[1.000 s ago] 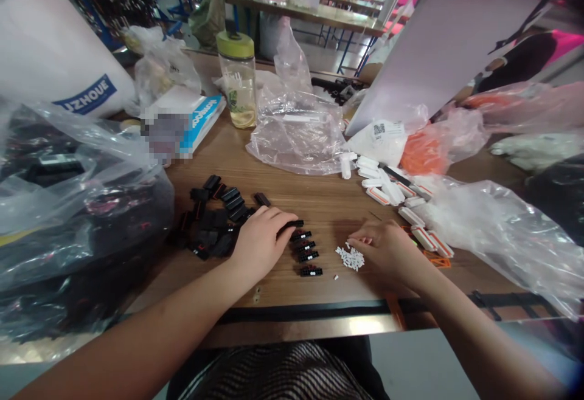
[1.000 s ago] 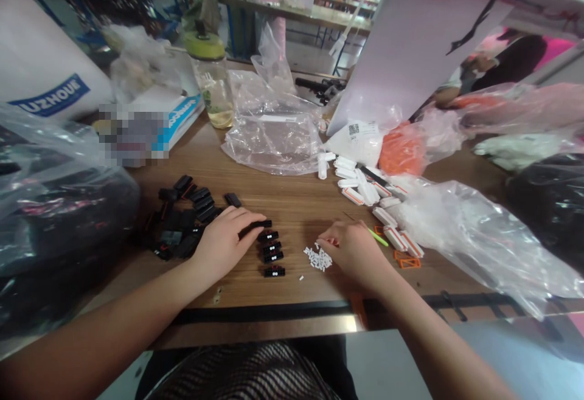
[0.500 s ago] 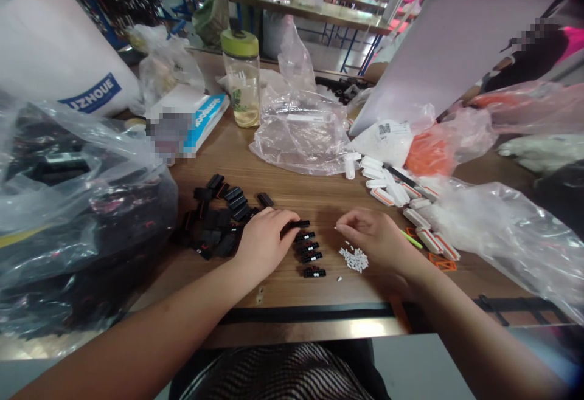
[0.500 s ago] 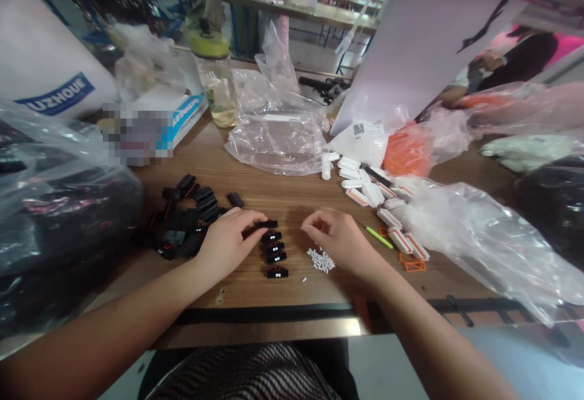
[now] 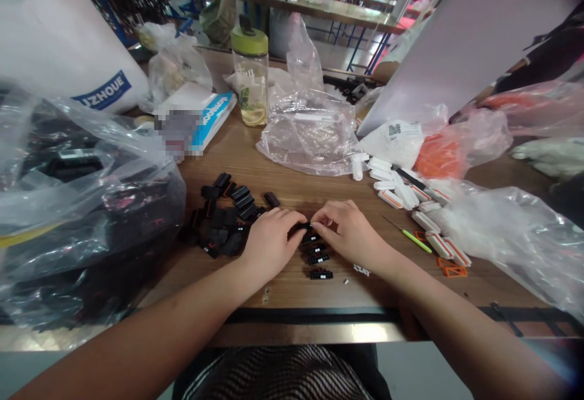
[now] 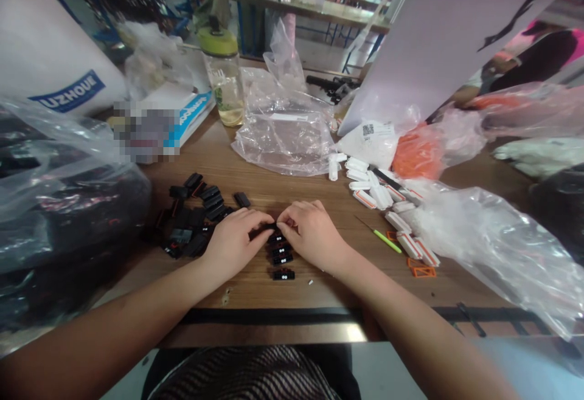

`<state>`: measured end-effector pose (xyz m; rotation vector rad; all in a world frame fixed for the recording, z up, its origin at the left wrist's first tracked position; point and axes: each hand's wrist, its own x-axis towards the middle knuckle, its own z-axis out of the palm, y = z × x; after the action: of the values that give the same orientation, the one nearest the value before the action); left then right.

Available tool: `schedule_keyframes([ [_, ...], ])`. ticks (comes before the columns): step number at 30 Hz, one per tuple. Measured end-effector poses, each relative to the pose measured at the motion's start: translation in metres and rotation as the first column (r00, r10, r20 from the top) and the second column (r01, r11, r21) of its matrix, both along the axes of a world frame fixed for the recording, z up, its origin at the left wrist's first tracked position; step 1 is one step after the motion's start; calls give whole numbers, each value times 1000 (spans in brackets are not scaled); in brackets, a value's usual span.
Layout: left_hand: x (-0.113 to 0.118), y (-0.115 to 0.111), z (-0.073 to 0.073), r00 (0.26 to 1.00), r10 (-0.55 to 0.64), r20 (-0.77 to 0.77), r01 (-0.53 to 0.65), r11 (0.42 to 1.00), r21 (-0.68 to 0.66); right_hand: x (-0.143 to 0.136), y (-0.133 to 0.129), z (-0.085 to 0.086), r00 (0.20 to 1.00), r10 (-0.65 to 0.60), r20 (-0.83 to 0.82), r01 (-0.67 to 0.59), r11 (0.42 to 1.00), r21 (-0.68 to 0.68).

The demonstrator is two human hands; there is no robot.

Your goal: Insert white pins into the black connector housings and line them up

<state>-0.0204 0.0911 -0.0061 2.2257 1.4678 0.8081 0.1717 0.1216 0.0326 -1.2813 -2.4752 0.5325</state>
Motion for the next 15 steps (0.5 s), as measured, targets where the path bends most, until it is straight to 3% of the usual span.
schedule_keyframes([
  [15,2,0,5,1000,14,-5,-14,1000,-11,-5,-2,4,989,51,141,-68,990,124],
])
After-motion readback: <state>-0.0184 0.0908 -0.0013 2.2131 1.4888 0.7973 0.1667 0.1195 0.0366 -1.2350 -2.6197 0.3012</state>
